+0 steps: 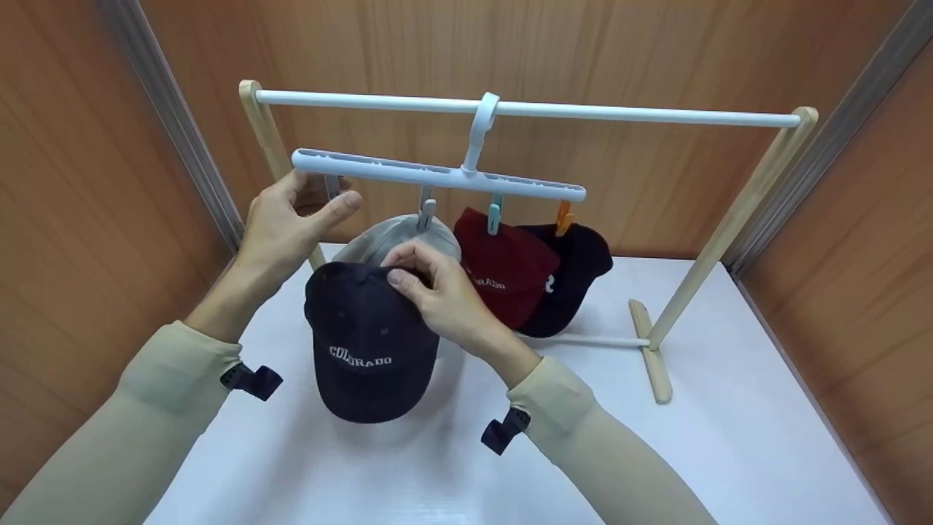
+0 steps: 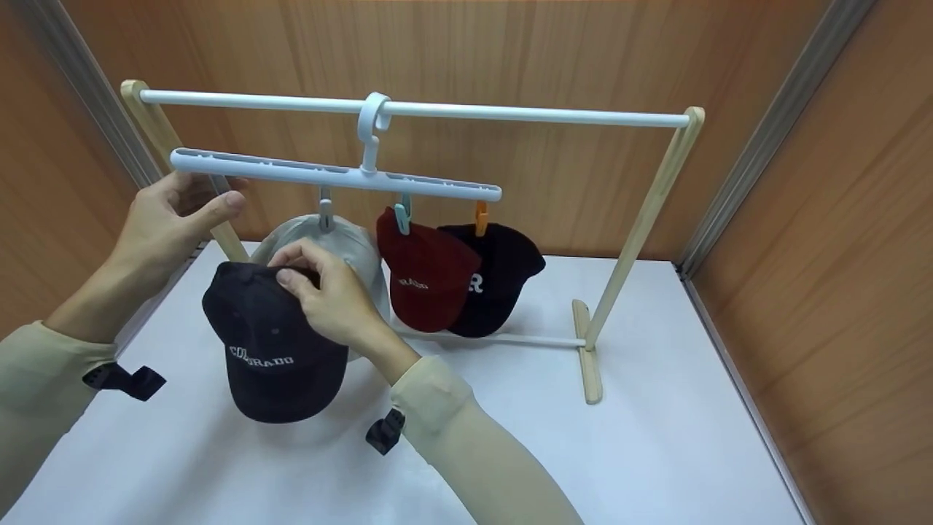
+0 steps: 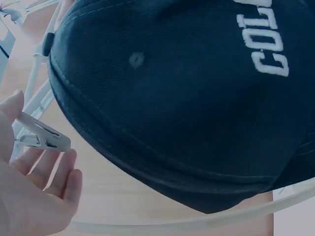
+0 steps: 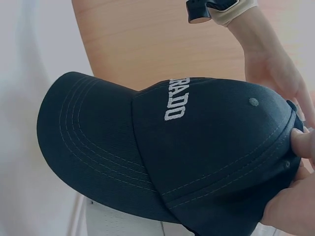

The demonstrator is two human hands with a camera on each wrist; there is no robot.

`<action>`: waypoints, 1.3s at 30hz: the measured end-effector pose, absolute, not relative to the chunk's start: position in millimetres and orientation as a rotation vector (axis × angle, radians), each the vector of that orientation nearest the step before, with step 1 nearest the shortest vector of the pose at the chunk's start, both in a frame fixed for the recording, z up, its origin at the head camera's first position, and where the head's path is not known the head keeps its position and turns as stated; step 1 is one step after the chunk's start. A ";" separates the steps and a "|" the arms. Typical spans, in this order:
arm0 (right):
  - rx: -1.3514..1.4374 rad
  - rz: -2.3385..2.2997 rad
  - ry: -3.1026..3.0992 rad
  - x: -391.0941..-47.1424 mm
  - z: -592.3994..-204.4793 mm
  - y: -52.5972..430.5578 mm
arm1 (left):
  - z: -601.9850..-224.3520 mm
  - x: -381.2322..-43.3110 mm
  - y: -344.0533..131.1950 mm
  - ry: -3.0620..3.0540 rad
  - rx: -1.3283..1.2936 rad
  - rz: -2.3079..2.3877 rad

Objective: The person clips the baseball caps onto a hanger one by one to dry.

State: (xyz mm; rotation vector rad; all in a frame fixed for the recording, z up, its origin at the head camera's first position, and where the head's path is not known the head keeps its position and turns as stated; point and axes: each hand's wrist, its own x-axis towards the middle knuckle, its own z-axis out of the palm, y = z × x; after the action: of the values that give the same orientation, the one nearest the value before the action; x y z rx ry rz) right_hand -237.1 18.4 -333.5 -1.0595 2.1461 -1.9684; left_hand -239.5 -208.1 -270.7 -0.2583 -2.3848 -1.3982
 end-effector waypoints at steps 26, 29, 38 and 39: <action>-1.104 -2.006 2.188 -253.8 -331.5 19.5 | -278.7 -236.1 -194.7 -2.078 -0.356 -1.764; -1.105 -2.010 2.198 -254.1 -331.2 18.6 | -278.8 -235.8 -193.4 -2.067 -0.362 -1.773; -1.111 -2.020 2.186 -253.8 -329.9 17.7 | -279.9 -234.0 -191.4 -2.063 -0.342 -1.781; -1.117 -2.021 2.185 -254.1 -329.8 17.7 | -279.8 -233.5 -190.8 -2.061 -0.343 -1.779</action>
State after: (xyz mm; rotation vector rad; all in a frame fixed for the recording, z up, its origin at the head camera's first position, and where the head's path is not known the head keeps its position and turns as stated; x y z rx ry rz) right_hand -254.1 17.7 -329.8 -1.1170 2.1854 -2.0211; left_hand -233.5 -190.8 -279.8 -0.3432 -2.0606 -1.7793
